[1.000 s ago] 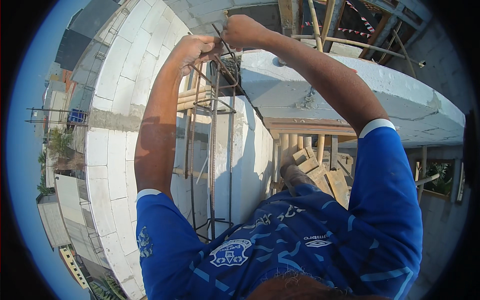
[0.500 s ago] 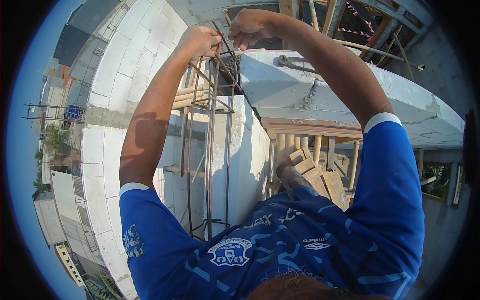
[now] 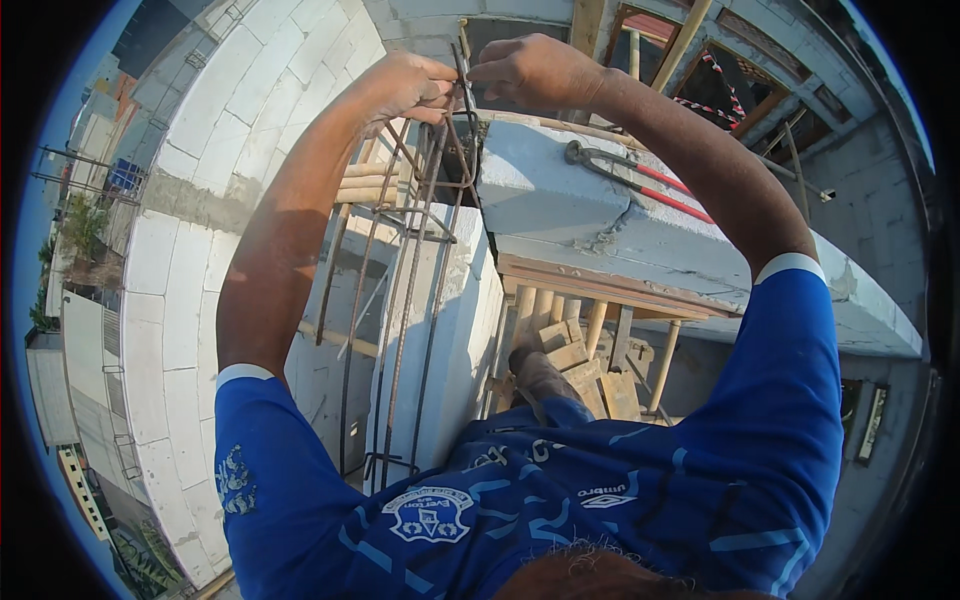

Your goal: The person positions a steel rebar cage onto the top of a wall, cuts pieces of binding wire using pincers, and secures the rebar cage to the column reinforcement by tying and twisting the wire with pincers.

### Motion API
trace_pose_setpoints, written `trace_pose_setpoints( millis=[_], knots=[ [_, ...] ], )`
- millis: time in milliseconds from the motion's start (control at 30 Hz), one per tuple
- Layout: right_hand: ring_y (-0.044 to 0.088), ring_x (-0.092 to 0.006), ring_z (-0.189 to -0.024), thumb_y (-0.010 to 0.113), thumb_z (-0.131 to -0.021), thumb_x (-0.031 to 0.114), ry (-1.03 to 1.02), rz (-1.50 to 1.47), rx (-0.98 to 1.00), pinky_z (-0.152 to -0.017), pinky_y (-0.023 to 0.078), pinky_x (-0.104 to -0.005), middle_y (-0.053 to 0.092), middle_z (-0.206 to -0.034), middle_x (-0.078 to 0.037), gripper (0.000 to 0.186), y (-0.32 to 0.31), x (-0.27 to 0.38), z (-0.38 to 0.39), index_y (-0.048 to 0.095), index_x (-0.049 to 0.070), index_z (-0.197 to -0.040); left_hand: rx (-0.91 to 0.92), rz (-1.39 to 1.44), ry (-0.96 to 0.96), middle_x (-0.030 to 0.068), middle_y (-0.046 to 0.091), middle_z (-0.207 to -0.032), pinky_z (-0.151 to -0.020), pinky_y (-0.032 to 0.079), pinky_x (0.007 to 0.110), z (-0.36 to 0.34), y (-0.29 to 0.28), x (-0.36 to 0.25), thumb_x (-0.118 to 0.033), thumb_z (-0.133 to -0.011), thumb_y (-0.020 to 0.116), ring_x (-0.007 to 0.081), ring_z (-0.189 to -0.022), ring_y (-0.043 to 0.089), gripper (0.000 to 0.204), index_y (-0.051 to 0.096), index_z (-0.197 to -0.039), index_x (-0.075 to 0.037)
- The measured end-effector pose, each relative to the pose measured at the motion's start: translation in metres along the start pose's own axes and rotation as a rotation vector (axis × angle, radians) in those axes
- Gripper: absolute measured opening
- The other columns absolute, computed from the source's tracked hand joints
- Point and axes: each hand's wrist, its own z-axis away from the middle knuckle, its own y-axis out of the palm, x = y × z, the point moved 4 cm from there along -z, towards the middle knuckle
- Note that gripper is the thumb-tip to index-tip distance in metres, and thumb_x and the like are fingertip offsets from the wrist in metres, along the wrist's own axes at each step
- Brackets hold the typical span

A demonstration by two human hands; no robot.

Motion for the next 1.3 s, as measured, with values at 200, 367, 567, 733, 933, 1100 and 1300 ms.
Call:
trace_pose_setpoints(
  millis=[200, 367, 567, 733, 933, 1100, 1300],
  knots=[
    [0.067, -0.0197, -0.091, 0.068, -0.087, 0.030, -0.162, 0.224, -0.046, -0.086, 0.053, -0.0327, 0.067, -0.100, -0.006, 0.032, 0.006, 0.005, 0.007, 0.067, 0.008, -0.111, -0.020, -0.054, 0.032, 0.0086, 0.061, -0.084, -0.082, 0.057, 0.031, 0.000, -0.002, 0.009, -0.002, -0.093, 0.049, 0.0187, -0.086, 0.067, 0.037, 0.052, -0.125, 0.017],
    [0.066, -0.0201, -0.085, 0.070, -0.082, 0.028, -0.210, 0.213, -0.233, -0.077, 0.052, -0.0328, 0.064, -0.089, -0.004, 0.031, 0.010, 0.003, 0.011, 0.067, 0.010, -0.107, -0.113, 0.182, 0.018, 0.0218, 0.067, -0.101, -0.080, 0.060, 0.030, 0.001, 0.001, 0.017, -0.001, -0.094, 0.051, 0.0248, -0.096, 0.070, 0.037, 0.050, -0.127, 0.015],
    [0.066, -0.0205, -0.085, 0.071, -0.081, 0.028, -0.233, 0.218, -0.228, -0.078, 0.052, -0.0333, 0.064, -0.087, -0.005, 0.031, 0.003, 0.010, 0.007, 0.067, 0.006, -0.103, -0.167, 0.231, 0.000, 0.0263, 0.066, -0.102, -0.078, 0.061, 0.028, 0.007, 0.002, 0.014, 0.002, -0.091, 0.054, 0.0274, -0.095, 0.070, 0.033, 0.053, -0.121, 0.017],
    [0.066, -0.0210, -0.084, 0.071, -0.082, 0.028, -0.261, 0.203, -0.223, -0.077, 0.052, -0.0328, 0.064, -0.088, -0.005, 0.028, 0.004, 0.008, 0.005, 0.068, 0.006, -0.100, -0.173, 0.259, -0.007, 0.0271, 0.065, -0.100, -0.077, 0.062, 0.029, 0.008, 0.002, 0.012, 0.004, -0.090, 0.055, 0.0294, -0.093, 0.070, 0.029, 0.056, -0.115, 0.018],
    [0.066, -0.0247, -0.083, 0.070, -0.085, 0.022, -0.086, -0.028, -0.167, -0.074, 0.054, -0.0362, 0.065, -0.093, -0.008, 0.027, 0.009, 0.008, 0.004, 0.066, 0.005, -0.105, -0.193, 0.238, 0.008, 0.0292, 0.064, -0.105, -0.078, 0.062, 0.031, 0.006, 0.006, 0.012, 0.005, -0.088, 0.053, 0.0317, -0.091, 0.070, 0.028, 0.057, -0.112, 0.019],
    [0.062, -0.0281, -0.067, 0.063, -0.090, 0.017, 0.004, -0.147, -0.287, -0.062, 0.052, -0.0370, 0.066, -0.084, -0.011, 0.014, 0.014, 0.014, -0.002, 0.068, 0.004, -0.092, -0.119, -0.472, 0.136, 0.0146, 0.071, -0.090, -0.071, 0.059, 0.028, -0.014, -0.004, 0.014, -0.008, -0.088, 0.063, 0.0171, -0.085, 0.071, 0.027, 0.066, -0.109, 0.008],
    [0.053, -0.0114, -0.053, 0.058, -0.095, 0.019, 1.018, -1.257, -0.182, -0.046, 0.034, -0.0250, 0.058, -0.062, -0.004, 0.028, 0.034, 0.011, 0.000, 0.067, -0.003, -0.080, -0.152, -0.520, 0.182, 0.0088, 0.073, -0.082, -0.066, 0.057, 0.027, -0.019, -0.008, 0.021, -0.017, -0.087, 0.068, 0.0105, -0.072, 0.070, 0.023, 0.071, -0.099, 0.003]
  ],
)
